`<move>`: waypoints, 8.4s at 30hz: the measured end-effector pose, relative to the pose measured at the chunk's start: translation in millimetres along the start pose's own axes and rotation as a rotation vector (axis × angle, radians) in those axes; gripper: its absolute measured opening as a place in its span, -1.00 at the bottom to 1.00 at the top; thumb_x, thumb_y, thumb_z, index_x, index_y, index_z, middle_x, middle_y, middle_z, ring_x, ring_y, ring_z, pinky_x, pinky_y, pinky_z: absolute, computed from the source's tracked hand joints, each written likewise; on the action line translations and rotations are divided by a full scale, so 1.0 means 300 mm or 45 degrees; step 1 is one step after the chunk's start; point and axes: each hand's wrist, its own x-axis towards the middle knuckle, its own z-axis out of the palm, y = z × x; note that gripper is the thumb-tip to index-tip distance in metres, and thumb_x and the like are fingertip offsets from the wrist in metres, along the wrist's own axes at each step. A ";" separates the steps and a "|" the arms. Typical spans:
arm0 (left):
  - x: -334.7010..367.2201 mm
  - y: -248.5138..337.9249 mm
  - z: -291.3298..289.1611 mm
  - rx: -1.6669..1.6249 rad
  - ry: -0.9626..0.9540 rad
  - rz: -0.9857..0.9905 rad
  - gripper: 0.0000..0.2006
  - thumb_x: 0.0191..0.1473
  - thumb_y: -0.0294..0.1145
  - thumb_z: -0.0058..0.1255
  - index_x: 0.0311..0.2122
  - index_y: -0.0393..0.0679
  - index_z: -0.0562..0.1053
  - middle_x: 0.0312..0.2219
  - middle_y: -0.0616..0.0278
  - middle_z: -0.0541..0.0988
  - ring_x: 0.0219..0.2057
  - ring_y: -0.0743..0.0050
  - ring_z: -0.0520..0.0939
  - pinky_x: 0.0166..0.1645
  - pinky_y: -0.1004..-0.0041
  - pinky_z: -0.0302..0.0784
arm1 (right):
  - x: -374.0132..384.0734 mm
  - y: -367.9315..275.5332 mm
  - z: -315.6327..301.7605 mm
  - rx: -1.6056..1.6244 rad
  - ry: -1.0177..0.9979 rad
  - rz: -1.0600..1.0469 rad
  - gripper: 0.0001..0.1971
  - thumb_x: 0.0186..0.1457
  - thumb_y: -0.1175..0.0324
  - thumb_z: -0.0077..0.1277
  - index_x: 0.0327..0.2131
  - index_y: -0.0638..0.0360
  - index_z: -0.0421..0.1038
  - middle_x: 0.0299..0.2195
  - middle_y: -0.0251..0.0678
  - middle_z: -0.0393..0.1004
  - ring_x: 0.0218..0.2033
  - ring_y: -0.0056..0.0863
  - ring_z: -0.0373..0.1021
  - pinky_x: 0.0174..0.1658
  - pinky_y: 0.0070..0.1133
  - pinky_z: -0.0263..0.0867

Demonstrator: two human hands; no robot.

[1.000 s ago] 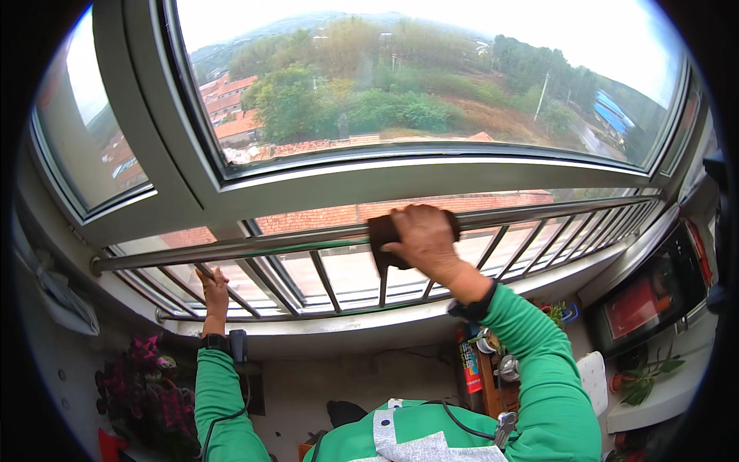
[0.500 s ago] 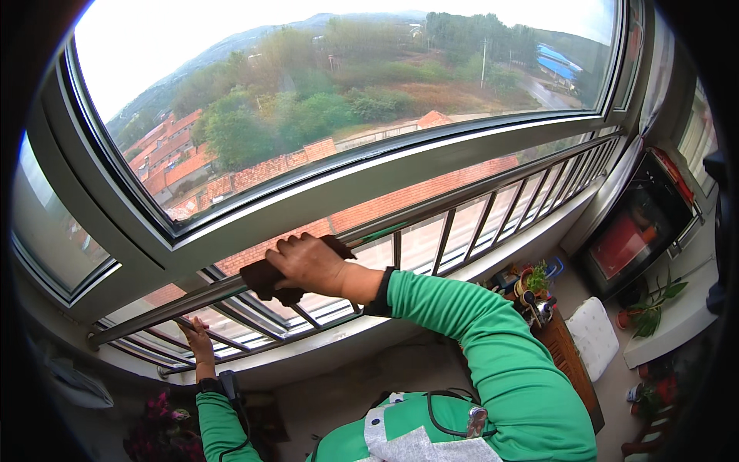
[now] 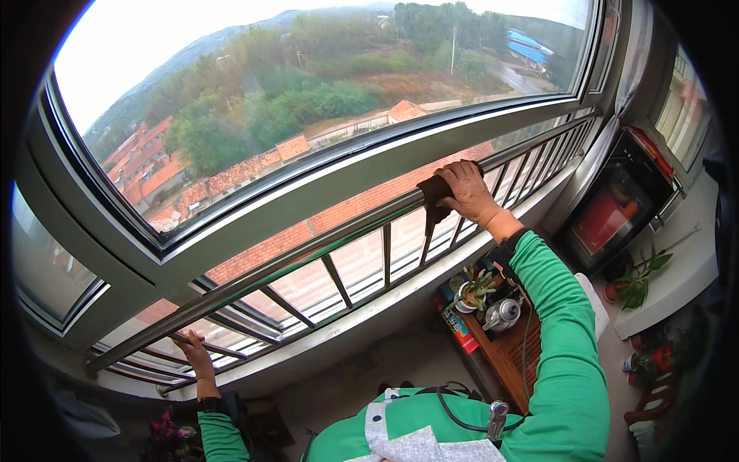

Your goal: The person wipes the metal window frame and sash with a dark cloth, moving along the curved frame and vertical bars. They then open the window and wipe the frame edges before closing it and walking away.

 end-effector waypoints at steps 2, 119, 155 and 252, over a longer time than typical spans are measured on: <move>0.002 -0.012 -0.001 0.031 -0.014 -0.014 -0.41 0.41 -0.23 -0.18 0.37 -0.19 -0.11 -0.33 0.17 0.45 -0.43 0.47 0.51 -0.23 0.43 0.56 | 0.033 -0.107 0.014 0.058 0.003 -0.088 -0.28 -0.19 0.08 0.37 0.06 0.08 0.35 -0.05 -0.14 0.38 0.06 -0.09 0.27 0.20 -0.24 0.14; -0.290 1.665 1.453 0.797 -1.117 1.460 -0.26 -0.01 -0.26 0.30 0.20 -0.35 0.21 -0.13 -0.14 0.53 -0.23 -0.13 0.65 -0.25 0.12 0.60 | -1.475 -0.282 0.083 1.015 -0.933 1.298 -0.69 0.26 0.06 -0.02 -0.03 -0.05 0.45 -0.11 -0.22 0.54 -0.06 -0.14 0.47 -0.04 -0.21 0.40; -1.035 2.725 3.511 0.640 -0.831 1.670 -0.52 0.19 0.03 0.07 -0.13 -0.27 0.41 -0.37 -0.12 0.67 -0.28 -0.18 0.70 -0.17 0.03 0.59 | -1.823 0.262 -0.036 1.236 -0.260 1.765 -0.79 0.20 0.34 0.10 -0.11 0.15 0.49 -0.29 -0.18 0.55 -0.26 -0.27 0.53 -0.18 -0.41 0.45; -0.602 2.079 2.321 0.696 -1.032 1.515 -0.44 0.03 -0.12 0.26 -0.02 -0.23 0.29 -0.41 -0.07 0.61 -0.36 -0.09 0.67 -0.33 0.09 0.59 | -1.610 -0.004 -0.060 0.958 -0.703 1.166 -0.73 0.20 0.11 0.08 -0.09 -0.07 0.46 -0.19 -0.22 0.55 -0.12 -0.11 0.49 -0.12 -0.21 0.42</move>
